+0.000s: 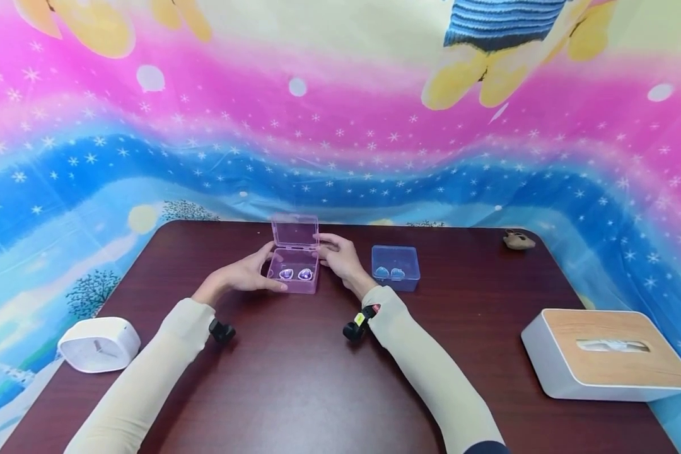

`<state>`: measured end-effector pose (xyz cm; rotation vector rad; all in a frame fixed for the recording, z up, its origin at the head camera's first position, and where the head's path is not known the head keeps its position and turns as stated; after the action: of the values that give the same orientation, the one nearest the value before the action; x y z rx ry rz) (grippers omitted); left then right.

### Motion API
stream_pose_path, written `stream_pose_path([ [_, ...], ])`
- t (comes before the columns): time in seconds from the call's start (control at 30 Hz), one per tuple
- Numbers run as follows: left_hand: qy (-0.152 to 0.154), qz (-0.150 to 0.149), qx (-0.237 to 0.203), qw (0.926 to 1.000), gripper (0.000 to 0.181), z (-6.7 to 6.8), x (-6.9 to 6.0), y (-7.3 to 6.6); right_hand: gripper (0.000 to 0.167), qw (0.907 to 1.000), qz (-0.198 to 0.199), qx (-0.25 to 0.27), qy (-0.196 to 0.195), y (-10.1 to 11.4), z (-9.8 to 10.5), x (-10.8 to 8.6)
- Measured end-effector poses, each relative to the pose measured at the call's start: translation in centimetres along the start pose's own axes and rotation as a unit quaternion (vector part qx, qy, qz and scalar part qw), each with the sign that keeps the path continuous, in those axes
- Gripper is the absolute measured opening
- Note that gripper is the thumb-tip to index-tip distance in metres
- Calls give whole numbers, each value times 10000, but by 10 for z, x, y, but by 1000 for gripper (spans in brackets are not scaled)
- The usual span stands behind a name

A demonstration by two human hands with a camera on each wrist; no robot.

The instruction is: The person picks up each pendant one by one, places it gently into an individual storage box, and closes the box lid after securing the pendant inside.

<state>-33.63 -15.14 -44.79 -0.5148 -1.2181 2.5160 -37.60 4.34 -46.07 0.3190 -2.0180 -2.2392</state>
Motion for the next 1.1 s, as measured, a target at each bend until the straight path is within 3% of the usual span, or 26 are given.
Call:
stream_pose_path([
  [0.13,-53,73,267,9996,114,-1,0,-1,34,9999,-49,40,-143,2,1,-4],
  [0.3,-142,-48,344,9993,110,-1,0,-2,37,9998,-116,139,6,7,-5,-13],
  [0.53,-149,-76,462,9988,105,-1,-1,-3,34,9924,448,-1108,279,11,-10,-21],
  [0.73,367,-29,404,9985,111,-4,-3,-6,42,9868,519,-1444,511,6,-12,-25],
  [0.93,1106,116,59,9938,97,-9,-5,-9,44,9853,554,-1461,696,8,-14,-27],
  [1.1,1224,238,102,9921,88,-11,-4,-6,45,9847,492,-1437,853,6,-17,-27],
])
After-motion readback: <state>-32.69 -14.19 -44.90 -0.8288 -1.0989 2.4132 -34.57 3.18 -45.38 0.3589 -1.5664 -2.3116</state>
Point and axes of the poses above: each hand's wrist, its own x-axis towards the middle knuckle, its own z-axis out of the back of the hand, y = z × x, the point moved 8 cm from there along x, towards the middle knuckle, and after that the axes turned 3 degrees about -x, right-handed, at the moved point
